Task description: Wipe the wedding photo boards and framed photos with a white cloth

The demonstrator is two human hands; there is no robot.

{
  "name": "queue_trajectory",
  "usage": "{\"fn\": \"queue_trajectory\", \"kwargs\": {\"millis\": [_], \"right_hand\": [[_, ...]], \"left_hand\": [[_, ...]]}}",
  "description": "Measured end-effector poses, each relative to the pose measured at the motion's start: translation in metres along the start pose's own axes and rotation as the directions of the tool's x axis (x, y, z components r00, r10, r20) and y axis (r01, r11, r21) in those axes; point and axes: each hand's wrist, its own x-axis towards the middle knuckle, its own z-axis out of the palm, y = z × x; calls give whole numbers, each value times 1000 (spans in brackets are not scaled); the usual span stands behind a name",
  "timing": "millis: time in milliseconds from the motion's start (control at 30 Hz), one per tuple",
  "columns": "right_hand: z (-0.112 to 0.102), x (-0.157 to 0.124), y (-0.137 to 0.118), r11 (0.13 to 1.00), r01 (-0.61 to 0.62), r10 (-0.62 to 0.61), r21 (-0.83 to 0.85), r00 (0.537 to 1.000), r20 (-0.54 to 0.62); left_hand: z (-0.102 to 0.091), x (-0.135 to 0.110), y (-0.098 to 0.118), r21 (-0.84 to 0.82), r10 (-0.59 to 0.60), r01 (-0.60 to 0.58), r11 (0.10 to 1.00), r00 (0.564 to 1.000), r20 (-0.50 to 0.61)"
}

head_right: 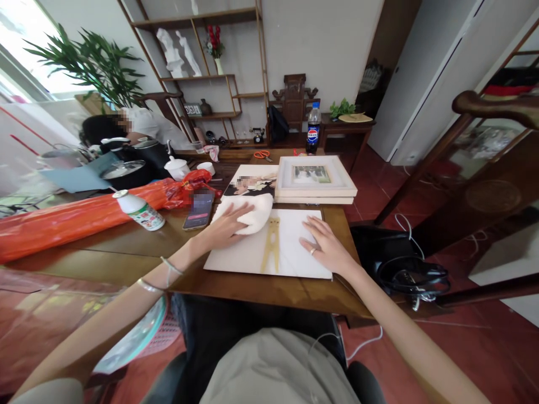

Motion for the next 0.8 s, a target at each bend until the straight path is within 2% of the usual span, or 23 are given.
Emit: {"fn": "queue_trajectory", "kwargs": {"millis": [100, 200, 400, 500, 633, 800], "right_hand": [[0, 0, 0, 1000, -6, 6, -7, 1000, 4], [1, 0, 0, 1000, -7, 7, 1, 1000, 1], [1, 0, 0, 1000, -3, 3, 13, 1000, 0], [1, 1, -1, 1000, 1, -1, 8, 1000, -1], [0, 2, -2, 1000, -9, 9, -13, 1000, 7], [-1, 2, -3, 1000, -19, 19, -9, 1000, 2]], "left_hand": [[4, 7, 0, 68, -12, 10, 998, 1000, 26], [7, -3, 12, 88, 6, -8, 996, 1000, 26], [-4, -56, 60, 25, 114, -114, 993, 993, -20], [-14, -76, 72, -71, 135, -135, 988, 991, -9], [-21, -69, 58, -189, 88, -83, 978, 996, 18], [-17, -30, 18, -239, 55, -49, 970, 998, 20]]}}
